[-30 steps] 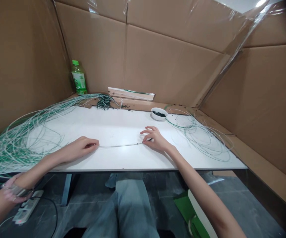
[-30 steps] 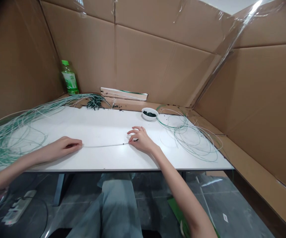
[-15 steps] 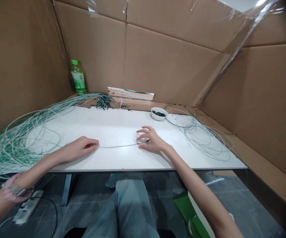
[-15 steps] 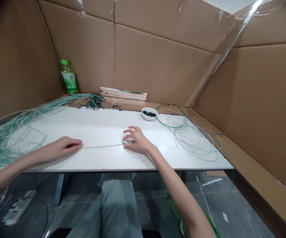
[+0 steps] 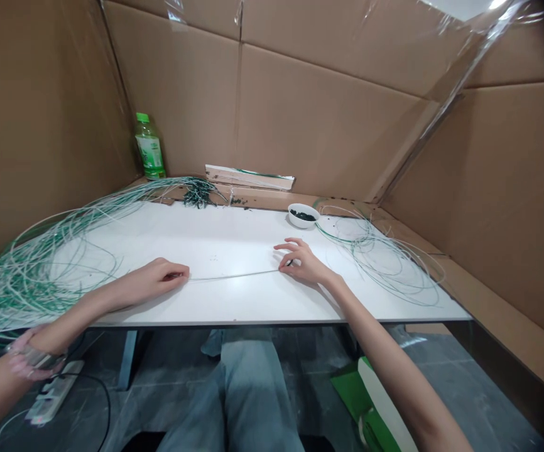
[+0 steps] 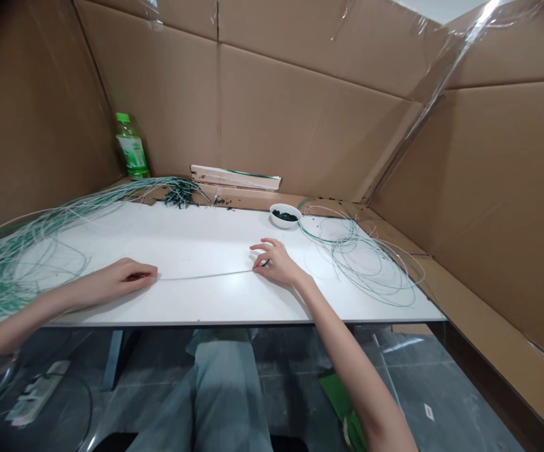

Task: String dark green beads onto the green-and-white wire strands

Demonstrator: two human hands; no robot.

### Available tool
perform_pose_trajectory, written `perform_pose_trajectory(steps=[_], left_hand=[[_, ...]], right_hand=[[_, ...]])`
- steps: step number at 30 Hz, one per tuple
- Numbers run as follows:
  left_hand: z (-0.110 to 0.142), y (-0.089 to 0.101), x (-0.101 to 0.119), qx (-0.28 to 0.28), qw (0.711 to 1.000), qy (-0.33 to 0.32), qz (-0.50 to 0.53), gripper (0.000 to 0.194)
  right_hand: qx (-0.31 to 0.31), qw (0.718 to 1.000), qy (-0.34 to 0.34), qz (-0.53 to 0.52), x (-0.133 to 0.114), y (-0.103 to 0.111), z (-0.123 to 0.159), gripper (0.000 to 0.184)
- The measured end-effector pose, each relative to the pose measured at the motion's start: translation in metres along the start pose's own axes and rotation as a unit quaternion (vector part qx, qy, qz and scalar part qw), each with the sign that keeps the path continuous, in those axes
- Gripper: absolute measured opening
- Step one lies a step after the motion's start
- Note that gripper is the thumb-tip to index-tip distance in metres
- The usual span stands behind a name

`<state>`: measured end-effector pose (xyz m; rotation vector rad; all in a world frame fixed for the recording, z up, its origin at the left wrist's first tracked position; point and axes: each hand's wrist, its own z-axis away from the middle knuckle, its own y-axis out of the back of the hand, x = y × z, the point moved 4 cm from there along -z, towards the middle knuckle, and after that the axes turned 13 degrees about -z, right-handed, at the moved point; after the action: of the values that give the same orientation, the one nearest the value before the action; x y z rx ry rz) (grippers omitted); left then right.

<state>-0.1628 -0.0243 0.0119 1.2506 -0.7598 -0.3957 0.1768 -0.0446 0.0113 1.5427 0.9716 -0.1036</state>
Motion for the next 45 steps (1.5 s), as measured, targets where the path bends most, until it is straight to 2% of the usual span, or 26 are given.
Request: perform_pose_trajectory(steps=[5,8,10,14,17,22,26,29,33,36,39,41,45], left_hand=[[0.0,-0.001,-0.006,-0.015,1.0,0.008,-0.012,0.033],[0.001,0.007,-0.007,-0.014,0.998,0.036,-0.048,0.032],[0.0,0.015,-0.003,-0.002,0.994,0.064,-0.085,0.036],[-0.011,0.032,0.025,0.04,0.988,0.073,-0.132,0.045],[-0.03,0.031,0.058,0.059,0.989,0.039,-0.131,0.041],[-0.064,0.005,0.101,0.066,0.994,-0.029,-0.087,0.027],[-0.089,-0.012,0.111,0.097,0.992,-0.032,0.069,0.018],[-0.113,-0.018,0.111,0.125,0.98,-0.016,0.155,0.025],[-0.15,-0.024,0.111,0.128,0.938,0.0,0.323,0.036],[-0.169,-0.029,0.113,0.116,0.878,-0.002,0.465,0.042],[-0.172,-0.032,0.114,0.129,0.81,-0.001,0.572,0.045],[-0.169,-0.033,0.115,0.135,0.775,0.002,0.618,0.044],[-0.168,-0.035,0.114,0.139,0.735,0.015,0.663,0.041]], right_hand=[[0.056,0.996,-0.068,0.008,0.02,0.018,0.011,0.034],[0.108,0.982,-0.151,0.036,0.04,0.029,0.014,0.031],[0.122,0.967,-0.218,0.052,0.05,0.031,0.013,0.028],[0.09,0.94,-0.323,0.057,0.053,0.027,-0.001,0.028],[0.055,0.926,-0.37,0.053,0.046,0.022,-0.017,0.028],[0.026,0.91,-0.412,0.033,0.041,0.016,-0.039,0.028],[0.039,0.913,-0.406,-0.019,0.045,0.012,-0.042,0.029],[0.054,0.923,-0.368,-0.098,0.042,0.008,-0.041,0.029],[0.089,0.924,-0.296,-0.223,0.03,0.001,-0.043,0.028],[0.13,0.911,-0.245,-0.305,0.023,-0.005,-0.046,0.027],[0.164,0.89,-0.208,-0.371,0.021,-0.011,-0.046,0.026],[0.181,0.876,-0.193,-0.403,0.023,-0.014,-0.045,0.025],[0.212,0.856,-0.174,-0.439,0.025,-0.016,-0.044,0.022]])
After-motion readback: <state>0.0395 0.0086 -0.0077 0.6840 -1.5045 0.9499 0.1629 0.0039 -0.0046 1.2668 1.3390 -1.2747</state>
